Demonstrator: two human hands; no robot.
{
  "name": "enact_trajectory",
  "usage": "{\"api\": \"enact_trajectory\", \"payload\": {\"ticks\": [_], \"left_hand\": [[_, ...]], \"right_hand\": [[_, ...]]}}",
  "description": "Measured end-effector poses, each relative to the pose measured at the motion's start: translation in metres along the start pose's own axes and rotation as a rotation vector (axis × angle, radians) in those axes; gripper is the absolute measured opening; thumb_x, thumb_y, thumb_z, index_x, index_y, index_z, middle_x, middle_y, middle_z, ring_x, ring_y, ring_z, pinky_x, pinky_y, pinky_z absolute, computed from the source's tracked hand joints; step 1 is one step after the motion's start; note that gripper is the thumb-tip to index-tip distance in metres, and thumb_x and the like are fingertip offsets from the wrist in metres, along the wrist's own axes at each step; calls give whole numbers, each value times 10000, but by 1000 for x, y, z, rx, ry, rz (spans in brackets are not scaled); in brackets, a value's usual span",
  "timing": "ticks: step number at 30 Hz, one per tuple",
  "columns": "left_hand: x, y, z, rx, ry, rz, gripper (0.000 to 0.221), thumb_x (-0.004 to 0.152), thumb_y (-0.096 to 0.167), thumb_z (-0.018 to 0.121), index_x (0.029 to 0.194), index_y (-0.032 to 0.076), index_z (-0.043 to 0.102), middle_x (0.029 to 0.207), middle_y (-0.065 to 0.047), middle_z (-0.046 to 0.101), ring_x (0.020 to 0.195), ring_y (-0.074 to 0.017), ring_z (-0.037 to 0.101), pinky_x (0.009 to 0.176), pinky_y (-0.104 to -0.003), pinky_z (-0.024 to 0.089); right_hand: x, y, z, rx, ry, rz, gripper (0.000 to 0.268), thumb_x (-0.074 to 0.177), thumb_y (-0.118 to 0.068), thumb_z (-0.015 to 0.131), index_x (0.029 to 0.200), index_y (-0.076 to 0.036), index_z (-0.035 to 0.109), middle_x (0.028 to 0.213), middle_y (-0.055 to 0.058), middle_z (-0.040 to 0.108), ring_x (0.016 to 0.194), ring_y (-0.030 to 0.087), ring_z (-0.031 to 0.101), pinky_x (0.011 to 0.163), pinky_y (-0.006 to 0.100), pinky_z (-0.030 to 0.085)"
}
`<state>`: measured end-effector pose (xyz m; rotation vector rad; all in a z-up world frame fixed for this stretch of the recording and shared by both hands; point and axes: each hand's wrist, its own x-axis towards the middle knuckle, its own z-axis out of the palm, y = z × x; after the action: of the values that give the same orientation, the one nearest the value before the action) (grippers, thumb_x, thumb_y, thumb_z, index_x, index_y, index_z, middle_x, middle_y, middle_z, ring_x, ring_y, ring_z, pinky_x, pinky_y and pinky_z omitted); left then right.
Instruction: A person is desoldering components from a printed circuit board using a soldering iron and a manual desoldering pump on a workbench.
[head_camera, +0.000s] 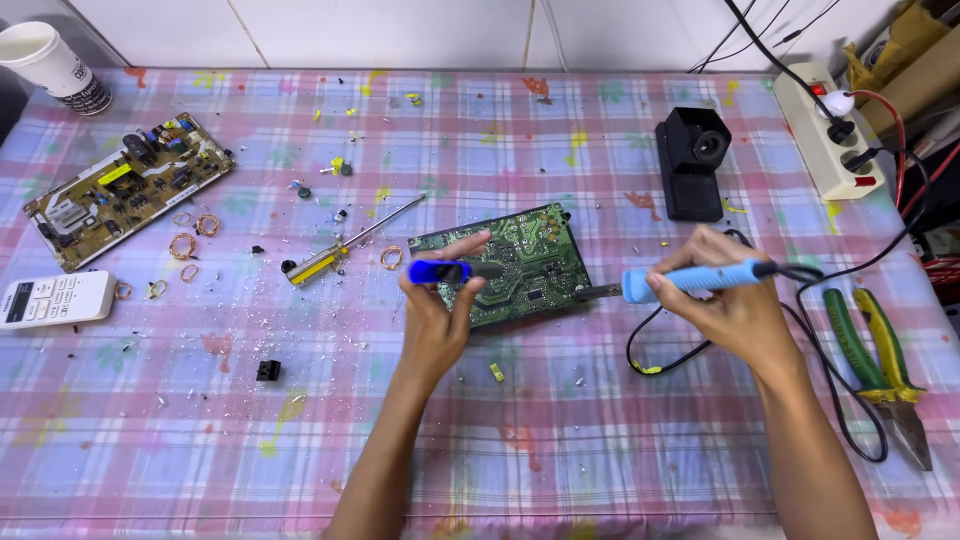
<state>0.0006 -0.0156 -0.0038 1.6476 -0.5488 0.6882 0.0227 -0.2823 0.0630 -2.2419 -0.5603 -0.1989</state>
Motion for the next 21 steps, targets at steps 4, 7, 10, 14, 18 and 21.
{"api": "enact_trajectory", "payload": {"ticks": [4, 7, 10, 14, 18, 21], "left_hand": [[-6, -5, 15, -75, -78, -69, 253, 955, 135, 426, 1085, 101, 212, 1280, -223, 410, 1004, -288, 615, 791, -357, 562], [-12, -10, 22, -288, -93, -168, 261, 945, 43, 421, 1113, 96, 228, 1118, -173, 495, 1047, -293, 585, 882, -361, 511], [-14, -16, 27, -335, -98, -201, 267, 949, 26, 397, 1114, 97, 199, 1088, -171, 523, 1098, -344, 569, 993, -424, 428], [-17, -17, 32, -401, -101, -197, 265, 956, 19, 392, 1114, 107, 198, 1099, -174, 515, 1125, -362, 548, 1017, -452, 418], [-17, -19, 33, -386, -117, -210, 265, 960, 24, 389, 1119, 109, 194, 1106, -164, 513, 1129, -363, 550, 1038, -447, 403], [-18, -21, 35, -424, -102, -209, 260, 960, 23, 393, 1109, 110, 200, 1102, -167, 516, 1126, -372, 548, 1033, -452, 406]], "right_hand": [[-20, 16, 2, -11, 81, -87, 100, 795, -139, 639, 734, -61, 628, 689, 22, 548, 608, 108, 524, 534, 227, 404], [-33, 41, 4, -31, 163, -185, 132, 810, -186, 619, 732, -80, 623, 670, 26, 568, 610, 122, 527, 548, 244, 409], [-38, 60, 5, 20, 216, -163, 110, 826, -164, 606, 788, -61, 616, 647, 25, 599, 647, 142, 517, 579, 248, 410], [-43, 68, 6, 66, 235, -139, 122, 840, -159, 589, 791, -49, 606, 619, 28, 586, 643, 144, 510, 579, 247, 403], [-41, 69, 6, 68, 231, -134, 109, 841, -152, 584, 800, -53, 604, 613, 28, 580, 637, 137, 516, 569, 240, 414], [-42, 69, 6, 32, 235, -147, 123, 841, -166, 586, 794, -54, 606, 604, 16, 584, 643, 140, 521, 564, 240, 418]]}}
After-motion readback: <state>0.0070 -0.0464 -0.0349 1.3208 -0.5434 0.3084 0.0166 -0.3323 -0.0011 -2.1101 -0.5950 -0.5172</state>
